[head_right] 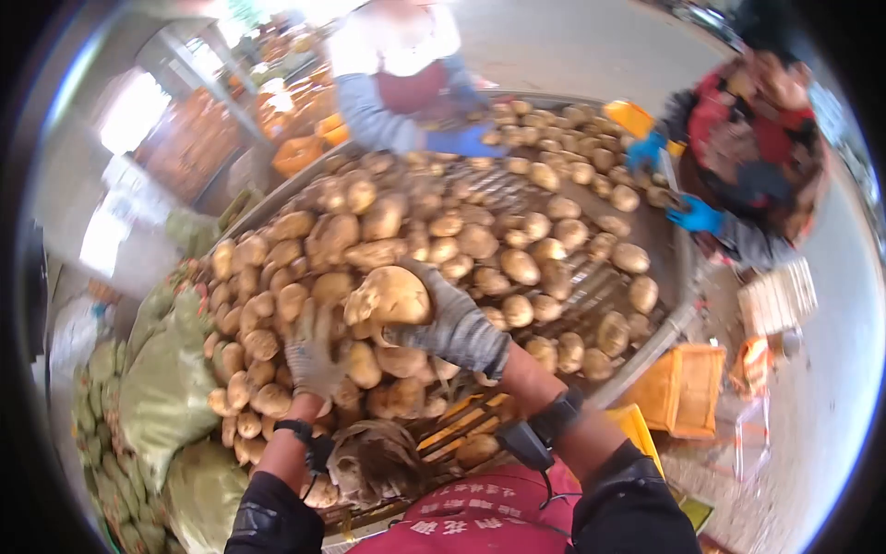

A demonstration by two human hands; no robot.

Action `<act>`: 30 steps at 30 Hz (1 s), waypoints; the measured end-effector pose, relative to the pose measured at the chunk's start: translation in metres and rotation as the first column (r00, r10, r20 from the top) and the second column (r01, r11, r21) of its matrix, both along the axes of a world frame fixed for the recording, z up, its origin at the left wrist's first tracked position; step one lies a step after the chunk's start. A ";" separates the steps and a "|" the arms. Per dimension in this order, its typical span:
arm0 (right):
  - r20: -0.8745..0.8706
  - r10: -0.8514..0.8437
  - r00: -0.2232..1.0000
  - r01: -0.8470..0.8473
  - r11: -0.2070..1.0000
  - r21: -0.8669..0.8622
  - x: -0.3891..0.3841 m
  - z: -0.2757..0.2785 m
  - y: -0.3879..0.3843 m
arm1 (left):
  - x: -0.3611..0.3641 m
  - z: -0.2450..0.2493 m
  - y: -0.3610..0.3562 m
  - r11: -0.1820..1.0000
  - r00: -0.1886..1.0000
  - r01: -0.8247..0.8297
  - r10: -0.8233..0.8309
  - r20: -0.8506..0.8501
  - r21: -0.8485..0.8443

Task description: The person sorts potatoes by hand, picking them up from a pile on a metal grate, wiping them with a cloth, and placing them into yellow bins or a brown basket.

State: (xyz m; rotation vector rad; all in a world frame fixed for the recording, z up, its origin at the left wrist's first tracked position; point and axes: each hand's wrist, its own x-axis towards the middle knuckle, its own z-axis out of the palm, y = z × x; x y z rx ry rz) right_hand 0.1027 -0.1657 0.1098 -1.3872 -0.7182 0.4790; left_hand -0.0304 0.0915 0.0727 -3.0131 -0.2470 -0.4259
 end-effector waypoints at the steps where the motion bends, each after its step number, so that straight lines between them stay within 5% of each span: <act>1: -0.254 0.055 0.966 -0.025 0.993 0.118 -0.008 0.001 -0.032 | -0.001 0.000 0.002 0.998 1.000 -0.006 0.005 -0.015 -0.063; 2: -0.477 0.136 0.868 -0.014 0.968 0.251 -0.018 0.002 -0.061 | -0.002 -0.007 0.004 1.000 0.999 0.017 -0.017 0.030 0.005; 4: -0.605 0.157 0.781 0.092 0.929 0.359 -0.040 -0.023 -0.110 | -0.002 -0.012 0.007 0.997 0.998 0.048 -0.051 0.043 0.056; 10: -0.733 -0.078 0.676 0.486 0.795 0.363 -0.116 -0.075 -0.238 | -0.001 -0.025 0.019 0.980 0.993 0.119 -0.118 -0.010 0.161; 14: -0.730 -0.415 0.544 0.663 0.746 0.070 -0.176 -0.098 -0.324 | 0.001 -0.034 0.030 0.965 0.988 0.108 -0.130 0.081 0.237; 16: -0.480 -0.710 0.515 0.719 0.662 -0.209 -0.207 -0.159 -0.370 | 0.001 -0.032 0.027 0.976 0.995 0.070 -0.082 0.051 0.205; 17: 0.003 -0.865 0.501 0.705 0.406 -0.582 -0.223 -0.174 -0.397 | 0.000 -0.032 0.027 0.975 0.995 0.069 -0.081 0.051 0.212; 18: 0.487 -0.710 0.509 0.681 -0.015 -0.732 -0.235 -0.187 -0.422 | 0.000 -0.032 0.025 0.976 0.995 0.066 -0.080 0.056 0.209; 20: 0.012 -0.996 -0.089 0.881 -0.084 -0.465 -0.244 -0.208 -0.453 | 0.000 -0.029 0.026 0.975 0.996 0.071 -0.081 0.037 0.211; 22: -0.091 -0.990 -0.109 0.799 -0.032 -0.601 -0.248 -0.171 -0.447 | -0.001 -0.034 0.029 0.971 0.993 0.095 -0.107 0.046 0.220; 24: -0.075 -0.979 0.191 0.843 0.203 -0.498 -0.245 -0.191 -0.447 | 0.000 -0.033 0.029 0.966 0.994 0.076 -0.092 0.054 0.248; 26: -0.066 -0.947 0.315 0.757 0.292 -0.585 -0.220 -0.155 -0.401 | -0.001 -0.033 0.028 0.968 0.997 0.044 -0.057 0.046 0.246; 28: 0.010 -0.910 0.415 0.798 0.358 -0.485 -0.196 -0.142 -0.355 | -0.001 -0.023 0.020 0.961 1.000 0.027 -0.027 -0.005 0.275; 30: -0.136 -0.864 0.485 0.763 0.494 -0.416 -0.171 -0.111 -0.304 | -0.002 -0.021 0.020 0.958 0.999 -0.028 0.021 0.029 0.286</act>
